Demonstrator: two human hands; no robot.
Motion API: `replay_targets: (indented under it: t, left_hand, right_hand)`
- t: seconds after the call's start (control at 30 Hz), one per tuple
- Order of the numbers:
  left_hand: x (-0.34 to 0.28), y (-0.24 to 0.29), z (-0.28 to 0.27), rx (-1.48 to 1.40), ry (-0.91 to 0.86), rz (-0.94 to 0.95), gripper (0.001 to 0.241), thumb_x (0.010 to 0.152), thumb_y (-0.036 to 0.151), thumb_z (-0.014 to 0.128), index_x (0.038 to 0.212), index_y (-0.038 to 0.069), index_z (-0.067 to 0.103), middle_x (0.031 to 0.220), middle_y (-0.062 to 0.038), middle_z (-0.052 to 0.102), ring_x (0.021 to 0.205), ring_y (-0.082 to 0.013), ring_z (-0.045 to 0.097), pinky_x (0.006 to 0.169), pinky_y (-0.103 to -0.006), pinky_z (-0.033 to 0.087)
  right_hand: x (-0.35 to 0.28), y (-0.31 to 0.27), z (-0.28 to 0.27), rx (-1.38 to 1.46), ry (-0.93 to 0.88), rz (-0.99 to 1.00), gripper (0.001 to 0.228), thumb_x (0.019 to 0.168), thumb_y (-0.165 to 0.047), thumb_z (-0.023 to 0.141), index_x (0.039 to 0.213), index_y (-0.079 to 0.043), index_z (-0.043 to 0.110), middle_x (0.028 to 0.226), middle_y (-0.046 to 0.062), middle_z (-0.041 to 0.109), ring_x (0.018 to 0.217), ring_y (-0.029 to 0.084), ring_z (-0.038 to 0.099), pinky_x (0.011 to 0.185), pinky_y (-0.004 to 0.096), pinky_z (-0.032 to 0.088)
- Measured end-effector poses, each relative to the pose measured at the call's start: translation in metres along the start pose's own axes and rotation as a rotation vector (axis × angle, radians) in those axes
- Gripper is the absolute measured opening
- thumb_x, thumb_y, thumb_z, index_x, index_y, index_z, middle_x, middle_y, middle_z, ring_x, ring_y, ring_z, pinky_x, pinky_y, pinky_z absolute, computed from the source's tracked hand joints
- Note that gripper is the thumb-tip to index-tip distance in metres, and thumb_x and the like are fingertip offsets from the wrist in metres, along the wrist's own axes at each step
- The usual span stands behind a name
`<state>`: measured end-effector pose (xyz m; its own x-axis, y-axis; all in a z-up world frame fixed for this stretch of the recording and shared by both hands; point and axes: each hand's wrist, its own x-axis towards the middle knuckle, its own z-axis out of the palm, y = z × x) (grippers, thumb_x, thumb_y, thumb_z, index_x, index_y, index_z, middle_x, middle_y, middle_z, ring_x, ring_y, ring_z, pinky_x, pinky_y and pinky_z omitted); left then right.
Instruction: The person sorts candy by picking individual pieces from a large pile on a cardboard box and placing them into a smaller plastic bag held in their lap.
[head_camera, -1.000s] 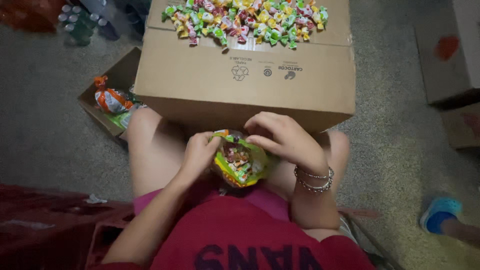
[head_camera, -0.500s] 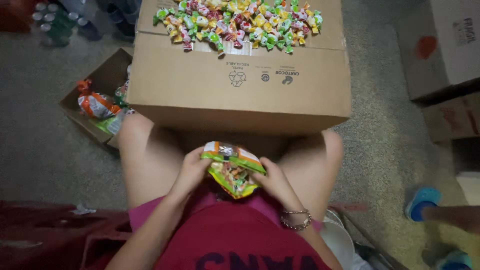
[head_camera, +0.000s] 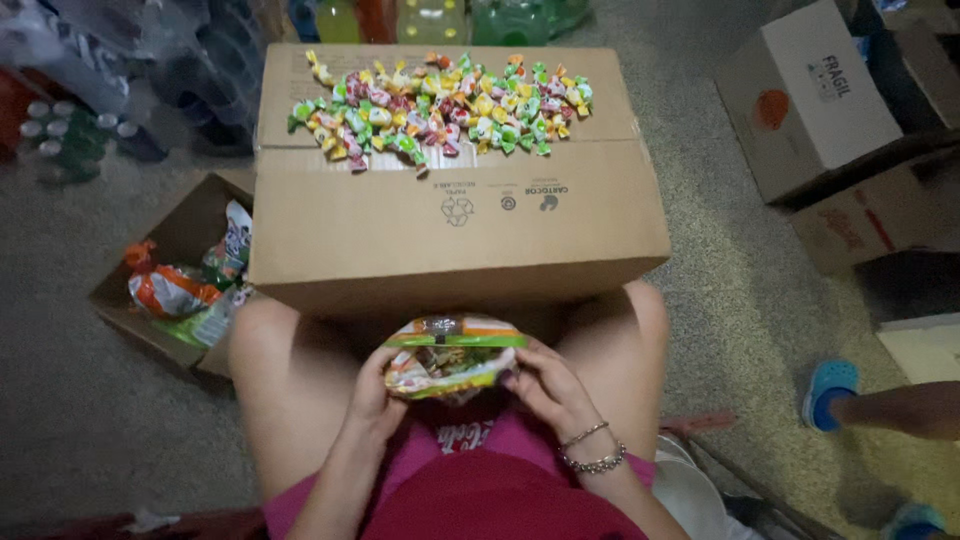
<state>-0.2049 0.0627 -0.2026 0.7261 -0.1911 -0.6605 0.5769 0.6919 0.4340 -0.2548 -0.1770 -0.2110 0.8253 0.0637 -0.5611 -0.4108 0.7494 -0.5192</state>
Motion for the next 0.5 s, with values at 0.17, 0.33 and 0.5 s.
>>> replay_targets:
  t: [0.17,0.33,0.5]
  left_hand:
    - [0.033,-0.017,-0.022,-0.016,0.025,0.01,0.028,0.089,0.016,0.061,0.113,0.002,0.067,0.104,-0.023,0.073,0.093,-0.0359,0.072,0.087,-0.0477,0.058]
    - [0.026,0.015,-0.008,0.286,-0.019,0.174,0.024,0.088,0.008,0.063,0.101,-0.008,0.076,0.094,-0.019,0.077,0.079,-0.0243,0.069,0.072,-0.0341,0.053]
    - [0.036,0.034,-0.028,0.966,-0.152,0.435,0.036,0.099,0.033,0.061,0.076,0.009,0.074,0.079,0.0,0.069,0.078,-0.0098,0.056,0.07,-0.0292,0.046]
  right_hand:
    - [0.001,0.003,0.021,-0.075,0.199,-0.026,0.013,0.091,-0.012,0.072,0.098,-0.001,0.071,0.086,0.012,0.073,0.072,0.02,0.069,0.062,0.03,0.054]
    - [0.029,-0.006,-0.011,-0.304,0.186,-0.264,0.017,0.093,-0.014,0.07,0.084,0.0,0.067,0.079,0.016,0.074,0.065,0.02,0.067,0.06,0.033,0.054]
    - [-0.004,-0.043,0.007,-1.219,0.183,-0.233,0.039,0.087,-0.045,0.07,0.108,-0.012,0.074,0.098,0.0,0.076,0.089,0.009,0.066,0.078,0.024,0.052]
